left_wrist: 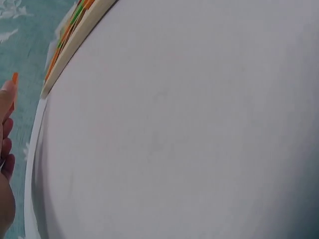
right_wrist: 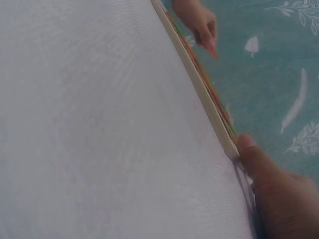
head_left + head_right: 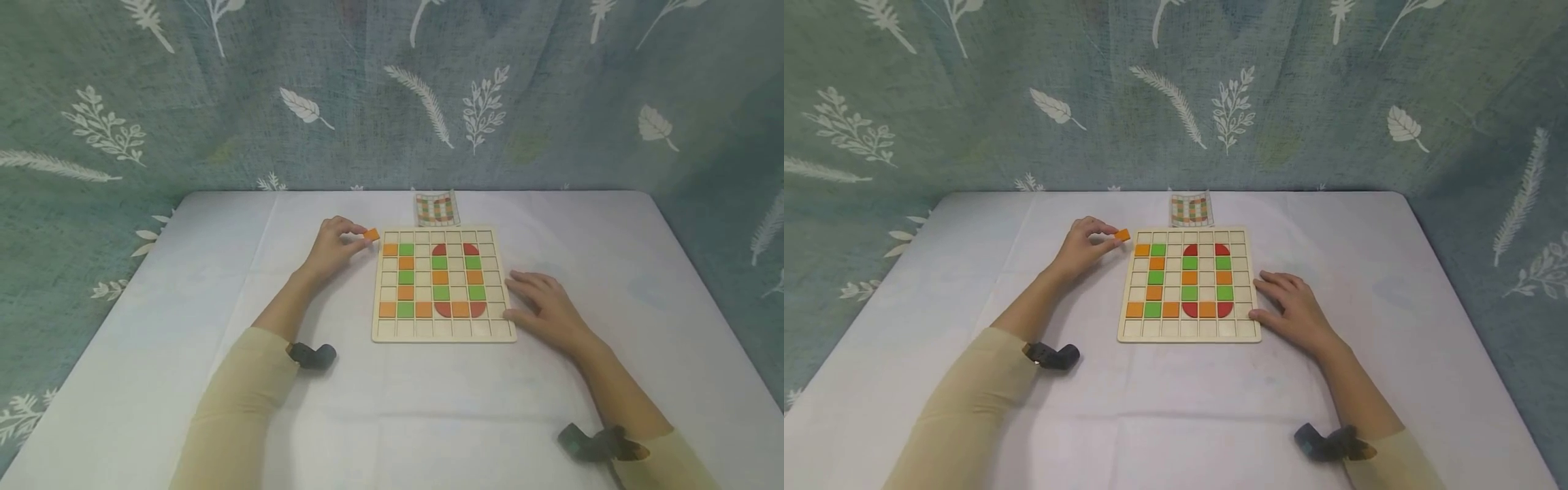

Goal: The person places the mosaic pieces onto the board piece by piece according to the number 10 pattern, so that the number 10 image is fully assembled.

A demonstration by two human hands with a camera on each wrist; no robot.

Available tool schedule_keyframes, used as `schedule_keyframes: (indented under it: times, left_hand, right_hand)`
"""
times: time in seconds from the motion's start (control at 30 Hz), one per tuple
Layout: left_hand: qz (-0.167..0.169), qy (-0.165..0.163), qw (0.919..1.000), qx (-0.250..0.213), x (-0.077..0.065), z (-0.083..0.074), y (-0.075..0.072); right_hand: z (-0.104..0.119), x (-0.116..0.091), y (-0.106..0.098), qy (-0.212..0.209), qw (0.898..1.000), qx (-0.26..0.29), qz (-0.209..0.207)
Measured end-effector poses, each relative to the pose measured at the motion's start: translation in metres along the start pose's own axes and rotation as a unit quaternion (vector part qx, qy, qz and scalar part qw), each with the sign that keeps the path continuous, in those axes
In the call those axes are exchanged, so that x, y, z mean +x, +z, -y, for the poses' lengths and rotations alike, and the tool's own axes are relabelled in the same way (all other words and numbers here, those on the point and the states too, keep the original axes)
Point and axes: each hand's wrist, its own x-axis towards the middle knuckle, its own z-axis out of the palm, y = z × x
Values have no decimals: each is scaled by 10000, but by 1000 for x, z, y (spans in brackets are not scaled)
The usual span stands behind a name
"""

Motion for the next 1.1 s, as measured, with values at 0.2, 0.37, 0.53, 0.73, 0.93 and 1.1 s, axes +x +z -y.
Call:
schedule_keyframes:
  times: [0.2,0.37,0.53,0.73,0.93,1.1]
  left_hand:
    - [89,516,9985,-149,4,-20,20]
    - [275,819,9955,-387,8,-41,35]
    - [297,1225,9909,-467,16,-62,47]
    - [575,1266,9900,-220,21,-82,62]
    - [894,1101,9896,243,25,-95,83]
    - [961,1279,9835,848,25,-97,96]
  right_hand:
    - [1,0,0,20,10000,-15,-42]
    - [2,-2,1,102,9999,-61,-44]
    - [4,-3,1,73,9999,-45,-65]
    - [3,-3,0,22,10000,-39,-57]
    - [0,-2,-1,62,9999,-70,-83]
    - [1,-1,-1,50,10000,-13,-33]
